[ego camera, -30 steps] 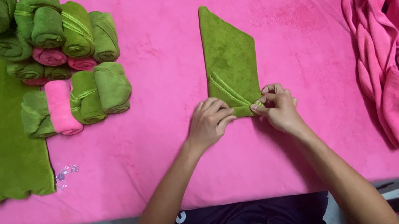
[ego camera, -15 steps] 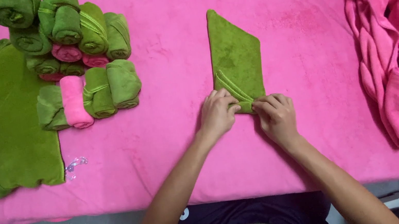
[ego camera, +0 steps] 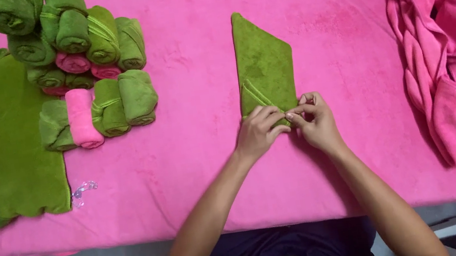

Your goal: Rolling and folding towels into specific shapes on a treatment table.

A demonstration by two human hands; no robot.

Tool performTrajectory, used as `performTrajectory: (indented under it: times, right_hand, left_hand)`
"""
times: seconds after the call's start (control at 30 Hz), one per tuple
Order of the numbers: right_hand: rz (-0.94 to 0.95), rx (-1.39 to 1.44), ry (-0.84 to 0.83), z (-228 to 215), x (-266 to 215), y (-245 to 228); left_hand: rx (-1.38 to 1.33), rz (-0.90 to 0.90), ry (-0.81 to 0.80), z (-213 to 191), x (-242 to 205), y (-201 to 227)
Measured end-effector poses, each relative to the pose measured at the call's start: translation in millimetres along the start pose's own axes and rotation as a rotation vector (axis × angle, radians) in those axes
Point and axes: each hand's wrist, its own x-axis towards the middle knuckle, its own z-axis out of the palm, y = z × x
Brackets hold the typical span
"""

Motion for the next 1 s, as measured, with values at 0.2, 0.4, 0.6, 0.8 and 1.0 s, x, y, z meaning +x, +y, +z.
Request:
performTrajectory:
  times: [0.2,0.4,0.6,0.8,1.0]
  right_hand:
    - [0.169,0.042,0.008,-6.1,7.8,-2.3]
    - [-0.183,-0.252,-0.054,-23.7,-6.3,-15.1]
    - [-0.267,-0.316,-0.034,-17.9,0.8,1.3]
    - [-0.361,-0.305,-0.088,-21.3,8.1,-1.8]
    - [-0.263,-0.150,-0.131,-25.5,-1.3,-21.6]
  left_hand:
    - [-0.081,-0.116,-0.002,-11.2,17.4,12.0]
    - [-0.090,-0.188,-0.037,-8.9,21.4,3.5]
    - [-0.102,-0.180,-0.076,-15.7,26.2,5.0]
    - [0.143,-0.066,-0.220,-16.2,16.2,6.4]
    - [0.096,-0.044,-0.290,-13.7,4.8,1.1]
